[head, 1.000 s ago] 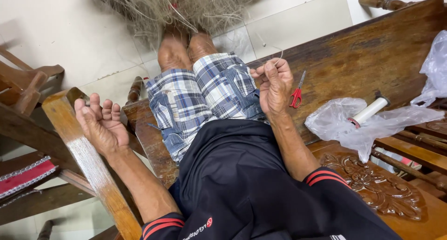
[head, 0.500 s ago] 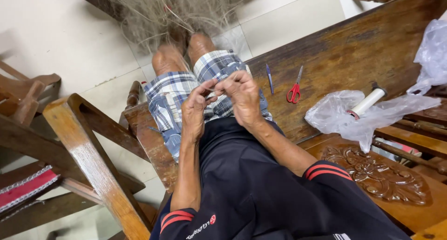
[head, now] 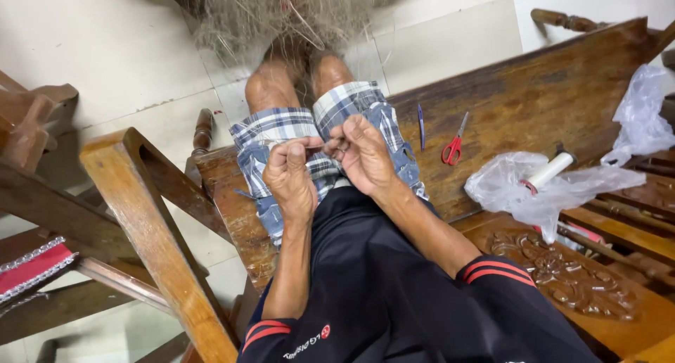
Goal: Repairing a fishing net by untangling strands and cutting them with scissors.
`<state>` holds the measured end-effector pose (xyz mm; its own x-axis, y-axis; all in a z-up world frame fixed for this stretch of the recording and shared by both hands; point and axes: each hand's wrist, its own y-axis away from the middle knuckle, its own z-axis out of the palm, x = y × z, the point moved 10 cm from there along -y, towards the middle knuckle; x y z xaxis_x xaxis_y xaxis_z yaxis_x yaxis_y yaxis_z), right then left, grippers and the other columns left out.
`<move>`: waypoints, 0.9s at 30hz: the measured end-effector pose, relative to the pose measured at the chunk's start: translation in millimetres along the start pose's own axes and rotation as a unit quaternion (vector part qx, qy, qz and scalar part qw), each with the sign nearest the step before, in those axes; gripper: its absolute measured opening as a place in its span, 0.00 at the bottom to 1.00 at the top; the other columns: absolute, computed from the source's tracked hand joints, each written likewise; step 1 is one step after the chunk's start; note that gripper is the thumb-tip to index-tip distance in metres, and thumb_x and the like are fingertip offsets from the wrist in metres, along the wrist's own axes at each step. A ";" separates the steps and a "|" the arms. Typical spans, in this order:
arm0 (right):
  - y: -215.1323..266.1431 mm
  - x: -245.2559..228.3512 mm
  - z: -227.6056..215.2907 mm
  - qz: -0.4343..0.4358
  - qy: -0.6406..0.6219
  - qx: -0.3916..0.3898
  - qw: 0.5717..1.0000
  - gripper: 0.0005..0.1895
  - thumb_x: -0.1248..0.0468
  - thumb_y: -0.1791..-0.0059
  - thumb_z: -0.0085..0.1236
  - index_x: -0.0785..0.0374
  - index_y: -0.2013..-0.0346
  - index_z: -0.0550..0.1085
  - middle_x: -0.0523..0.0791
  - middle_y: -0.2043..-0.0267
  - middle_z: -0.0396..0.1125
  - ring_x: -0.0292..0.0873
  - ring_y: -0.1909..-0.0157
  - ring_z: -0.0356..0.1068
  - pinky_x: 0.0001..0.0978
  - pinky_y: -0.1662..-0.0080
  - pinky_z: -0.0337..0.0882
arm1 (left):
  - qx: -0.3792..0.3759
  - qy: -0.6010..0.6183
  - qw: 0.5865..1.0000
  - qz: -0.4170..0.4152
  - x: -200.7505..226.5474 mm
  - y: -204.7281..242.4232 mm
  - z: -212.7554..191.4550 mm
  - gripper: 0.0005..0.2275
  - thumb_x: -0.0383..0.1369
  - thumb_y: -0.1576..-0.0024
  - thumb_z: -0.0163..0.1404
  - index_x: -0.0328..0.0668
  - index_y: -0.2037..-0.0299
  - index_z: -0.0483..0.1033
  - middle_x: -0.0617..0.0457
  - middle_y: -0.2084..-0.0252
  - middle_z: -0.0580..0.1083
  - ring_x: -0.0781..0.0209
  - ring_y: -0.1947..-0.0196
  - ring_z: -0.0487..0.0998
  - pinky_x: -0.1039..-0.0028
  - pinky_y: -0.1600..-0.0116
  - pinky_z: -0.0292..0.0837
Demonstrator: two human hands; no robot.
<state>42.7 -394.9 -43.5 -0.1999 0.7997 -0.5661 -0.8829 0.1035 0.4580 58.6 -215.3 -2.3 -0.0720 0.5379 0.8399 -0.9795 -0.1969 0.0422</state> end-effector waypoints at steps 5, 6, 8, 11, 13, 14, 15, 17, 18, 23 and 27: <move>-13.0 2.2 -9.6 -0.022 -0.091 0.000 0.996 0.05 0.62 0.35 0.65 0.56 0.51 0.76 0.50 0.53 0.87 0.46 0.56 0.90 0.49 0.45 0.92 | 0.010 0.006 1.000 -0.024 10.8 -17.8 2.6 0.09 0.30 0.24 0.58 0.30 0.54 0.80 0.26 0.57 0.86 0.38 0.58 0.93 0.54 0.50 0.93; -12.5 2.1 -12.9 -0.022 -0.102 0.005 0.995 0.05 0.62 0.35 0.65 0.56 0.51 0.76 0.50 0.53 0.87 0.46 0.56 0.90 0.49 0.45 0.92 | 0.005 -0.004 1.000 -0.028 15.8 -22.9 0.9 0.09 0.30 0.24 0.58 0.30 0.54 0.80 0.26 0.57 0.86 0.38 0.58 0.93 0.54 0.50 0.93; -14.9 -11.2 -19.4 -0.042 -0.115 0.003 0.992 0.05 0.61 0.35 0.65 0.55 0.51 0.77 0.50 0.51 0.87 0.44 0.55 0.90 0.51 0.44 0.92 | 0.011 0.025 0.998 -0.051 18.7 -34.6 2.6 0.09 0.35 0.22 0.56 0.37 0.52 0.80 0.31 0.55 0.87 0.42 0.57 0.94 0.53 0.49 0.95; -17.3 -24.7 -31.5 -0.041 -0.110 0.008 0.993 0.04 0.61 0.34 0.63 0.57 0.50 0.76 0.49 0.50 0.87 0.44 0.55 0.90 0.51 0.44 0.92 | 0.019 0.061 0.996 -0.054 16.4 -52.5 -1.7 0.10 0.36 0.21 0.53 0.35 0.49 0.76 0.30 0.55 0.86 0.41 0.57 0.95 0.51 0.49 0.96; -21.0 -37.6 -26.7 -0.042 -0.114 -0.011 0.992 0.03 0.61 0.33 0.63 0.55 0.48 0.77 0.47 0.51 0.87 0.44 0.55 0.90 0.50 0.42 0.92 | 0.012 0.095 0.993 -0.068 10.7 -57.7 5.8 0.09 0.37 0.20 0.52 0.38 0.48 0.75 0.31 0.54 0.87 0.39 0.55 0.95 0.48 0.48 0.96; -21.8 -42.2 -22.9 -0.045 -0.121 -0.028 0.991 0.03 0.60 0.33 0.63 0.53 0.46 0.78 0.45 0.52 0.86 0.44 0.54 0.89 0.50 0.41 0.92 | 0.002 0.127 0.988 -0.084 7.6 -57.8 8.6 0.09 0.37 0.20 0.50 0.40 0.47 0.74 0.33 0.53 0.87 0.38 0.54 0.95 0.45 0.47 0.96; -23.1 -43.1 -27.0 -0.034 -0.121 -0.031 0.992 0.03 0.60 0.33 0.63 0.53 0.46 0.78 0.45 0.52 0.86 0.44 0.54 0.89 0.50 0.41 0.92 | 0.011 0.124 0.989 -0.078 9.1 -57.7 8.0 0.09 0.37 0.20 0.50 0.40 0.47 0.74 0.33 0.53 0.87 0.38 0.54 0.95 0.45 0.47 0.96; -26.9 -55.3 -33.2 -0.048 -0.119 -0.052 0.990 0.04 0.60 0.33 0.61 0.54 0.44 0.77 0.45 0.52 0.86 0.45 0.53 0.90 0.52 0.39 0.91 | 0.027 0.156 0.981 -0.115 2.3 -58.1 12.8 0.09 0.39 0.21 0.51 0.44 0.48 0.73 0.38 0.57 0.87 0.42 0.56 0.95 0.46 0.49 0.97; -28.8 -58.5 -34.7 -0.041 -0.121 -0.057 0.990 0.04 0.60 0.33 0.61 0.54 0.44 0.77 0.45 0.52 0.86 0.45 0.53 0.90 0.52 0.39 0.91 | 0.032 0.153 0.982 -0.109 -1.7 -60.1 6.9 0.09 0.39 0.21 0.51 0.44 0.48 0.73 0.38 0.57 0.87 0.42 0.56 0.95 0.46 0.49 0.97; -30.8 -67.0 -48.3 -0.039 -0.094 -0.064 0.993 0.06 0.57 0.31 0.58 0.54 0.45 0.76 0.47 0.51 0.86 0.46 0.51 0.90 0.52 0.37 0.91 | 0.053 0.153 0.981 -0.111 -9.9 -66.7 -12.8 0.08 0.39 0.21 0.51 0.45 0.46 0.75 0.43 0.57 0.87 0.45 0.56 0.95 0.44 0.47 0.98; -41.8 -58.3 -58.6 -0.016 -0.053 -0.073 0.996 0.07 0.58 0.32 0.60 0.56 0.42 0.75 0.48 0.54 0.85 0.48 0.50 0.90 0.51 0.39 0.92 | 0.064 0.144 0.985 -0.070 17.8 -71.1 -16.0 0.07 0.38 0.21 0.53 0.45 0.46 0.76 0.43 0.55 0.88 0.45 0.54 0.95 0.43 0.45 0.98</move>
<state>66.4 -480.6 -69.8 -0.1319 0.8560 -0.4998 -0.9421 0.0486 0.3317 124.0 -178.6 1.1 -0.0062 0.7744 0.6327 -0.9531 -0.1960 0.2305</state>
